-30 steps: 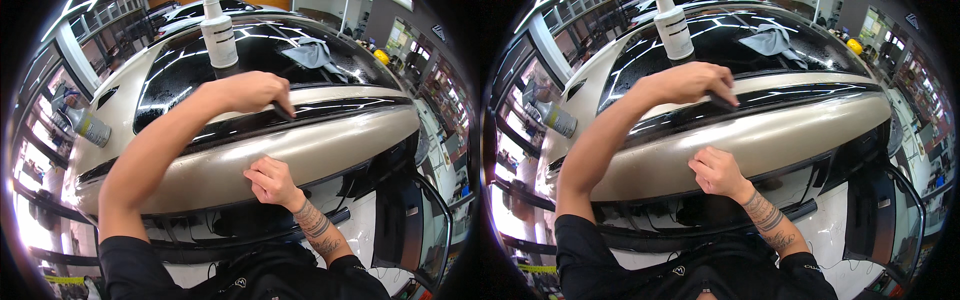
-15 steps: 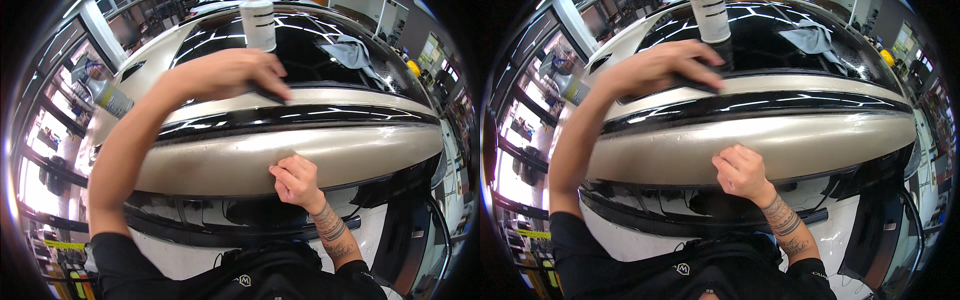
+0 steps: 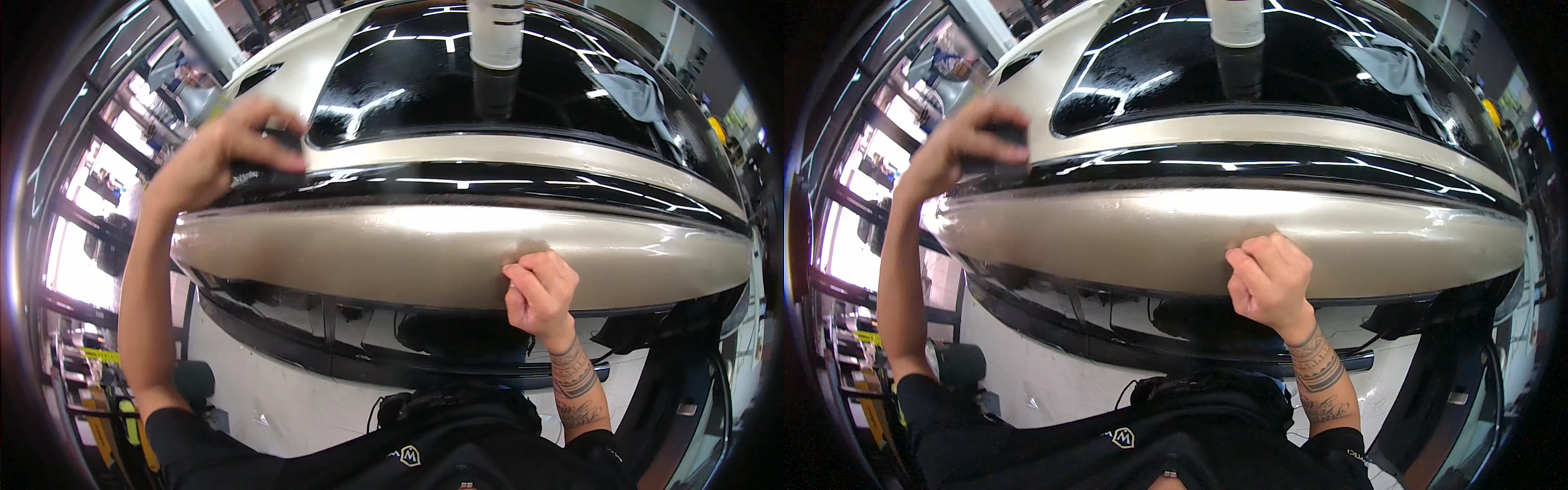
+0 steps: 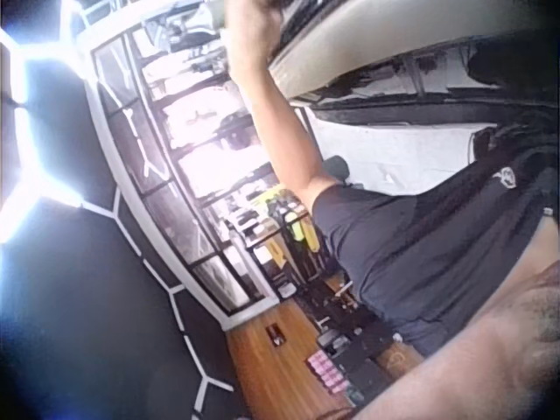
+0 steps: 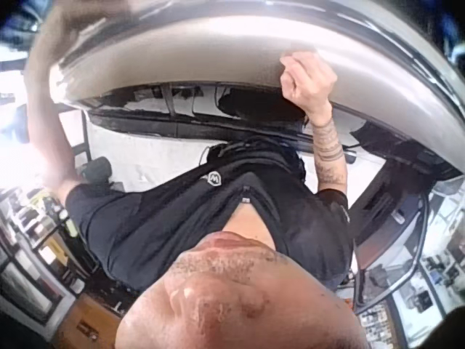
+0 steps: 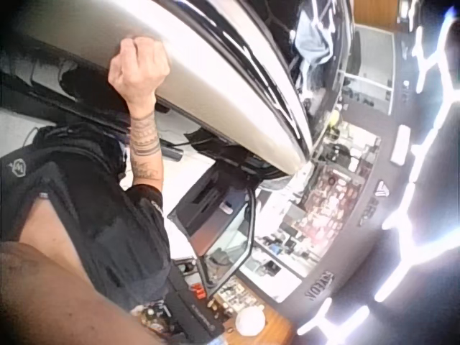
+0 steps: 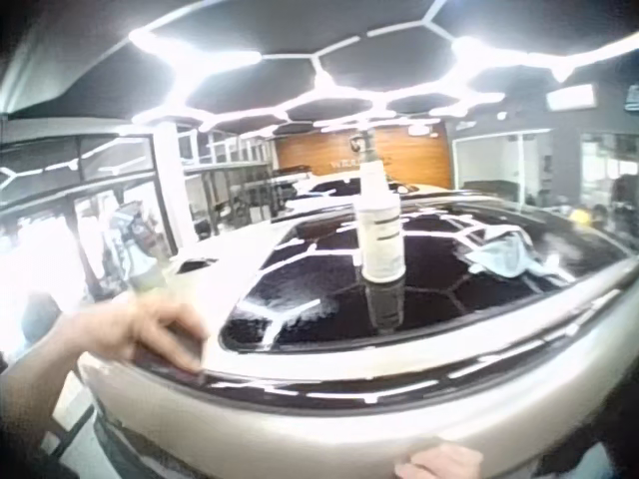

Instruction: The person applies a protective film to the roof of a car, using a spray bottle to wet the surface and a squeegee to smooth the material. They use a cloth to wipe the area and a knife to trim the edges of the film.

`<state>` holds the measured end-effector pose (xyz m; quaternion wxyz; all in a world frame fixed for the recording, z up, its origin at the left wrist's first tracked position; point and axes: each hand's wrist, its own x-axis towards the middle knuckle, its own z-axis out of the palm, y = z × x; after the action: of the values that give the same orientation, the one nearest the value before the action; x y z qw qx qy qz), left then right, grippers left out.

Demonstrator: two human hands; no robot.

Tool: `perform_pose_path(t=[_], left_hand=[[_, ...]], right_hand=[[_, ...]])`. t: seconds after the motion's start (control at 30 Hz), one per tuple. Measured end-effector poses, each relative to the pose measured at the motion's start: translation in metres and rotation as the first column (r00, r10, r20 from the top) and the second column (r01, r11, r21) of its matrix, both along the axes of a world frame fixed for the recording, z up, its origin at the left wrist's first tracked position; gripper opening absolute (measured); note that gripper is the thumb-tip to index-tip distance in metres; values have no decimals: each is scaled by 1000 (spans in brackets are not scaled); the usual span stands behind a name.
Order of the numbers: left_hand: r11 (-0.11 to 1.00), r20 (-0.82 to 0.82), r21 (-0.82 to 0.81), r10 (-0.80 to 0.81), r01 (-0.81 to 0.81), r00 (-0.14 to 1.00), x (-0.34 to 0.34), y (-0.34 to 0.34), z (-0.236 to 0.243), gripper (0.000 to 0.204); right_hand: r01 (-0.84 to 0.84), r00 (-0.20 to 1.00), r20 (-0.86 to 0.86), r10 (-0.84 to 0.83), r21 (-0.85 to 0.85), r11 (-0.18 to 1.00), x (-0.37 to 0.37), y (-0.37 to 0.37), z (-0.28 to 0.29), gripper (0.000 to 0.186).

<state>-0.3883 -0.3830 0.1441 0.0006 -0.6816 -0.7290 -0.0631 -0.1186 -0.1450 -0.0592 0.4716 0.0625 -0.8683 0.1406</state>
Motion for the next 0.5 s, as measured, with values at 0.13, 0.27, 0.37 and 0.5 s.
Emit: perform_pose_path(t=[0.13,0.27,0.37,0.5], left_hand=[[940,-93,155,-292,304,952,11,60,1,54],[944,49,59,-329,326,943,18,93,-35,59],[970,92,33,-243,241,966,0,52,-57,56],[982,-42,-148,115,-120,992,-19,-64,-44,45]], right_hand=[[-1,1000,18,1,13,1000,0,1,1,20],[-16,1000,18,15,16,1000,-4,-1,1,19],[5,1000,16,-6,39,999,-4,3,3,19],[23,1000,14,-24,35,999,-4,-5,0,19]])
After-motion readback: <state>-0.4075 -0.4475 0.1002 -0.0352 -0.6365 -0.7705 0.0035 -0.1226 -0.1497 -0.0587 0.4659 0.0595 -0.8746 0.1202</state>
